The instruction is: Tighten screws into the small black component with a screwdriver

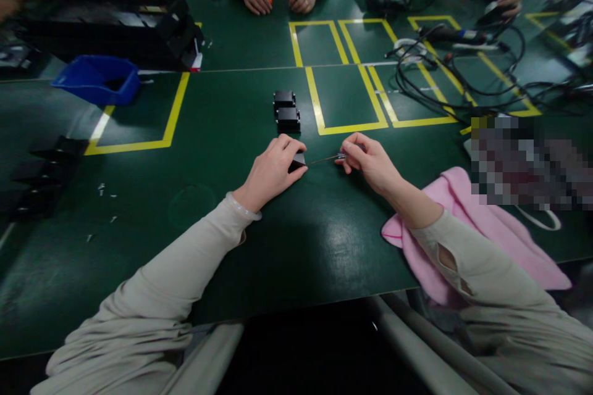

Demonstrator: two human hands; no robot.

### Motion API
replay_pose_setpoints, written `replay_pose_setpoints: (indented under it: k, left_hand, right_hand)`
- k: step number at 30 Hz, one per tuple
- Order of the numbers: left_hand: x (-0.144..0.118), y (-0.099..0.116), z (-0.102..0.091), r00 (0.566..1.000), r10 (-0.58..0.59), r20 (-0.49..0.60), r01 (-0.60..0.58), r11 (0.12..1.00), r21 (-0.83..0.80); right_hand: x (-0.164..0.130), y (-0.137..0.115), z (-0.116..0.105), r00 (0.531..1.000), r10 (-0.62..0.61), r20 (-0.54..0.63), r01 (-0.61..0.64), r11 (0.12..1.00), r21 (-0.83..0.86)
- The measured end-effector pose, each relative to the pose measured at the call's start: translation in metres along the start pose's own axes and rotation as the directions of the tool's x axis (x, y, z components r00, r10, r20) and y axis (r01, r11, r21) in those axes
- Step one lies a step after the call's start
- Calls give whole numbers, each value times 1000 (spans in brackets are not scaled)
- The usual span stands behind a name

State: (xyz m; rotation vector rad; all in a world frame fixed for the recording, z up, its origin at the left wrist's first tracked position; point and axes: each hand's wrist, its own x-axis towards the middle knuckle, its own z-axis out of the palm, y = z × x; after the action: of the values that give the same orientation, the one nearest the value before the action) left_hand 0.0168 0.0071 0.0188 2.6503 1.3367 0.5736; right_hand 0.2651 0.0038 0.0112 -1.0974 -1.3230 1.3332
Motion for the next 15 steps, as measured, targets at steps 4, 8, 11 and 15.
replay_pose_setpoints:
  k: [4, 8, 11, 15]
  left_hand:
    - [0, 0, 0, 1000, 4, 0, -4, 1000, 0]
    - [0, -1, 1, 1000, 10, -7, -10, 1000, -6]
    - [0, -1, 1, 1000, 10, -1, -10, 1000, -2]
    - [0, -1, 1, 1000, 9, -1, -9, 1000, -2]
  right_hand:
    - [0, 0, 0, 1000, -1, -6, 1, 1000, 6]
    - [0, 0, 0, 1000, 6, -11, -6, 1000, 18]
    - [0, 0, 0, 1000, -6, 9, 6, 1000, -1]
    - [0, 1, 0, 1000, 2, -13, -2, 1000, 28]
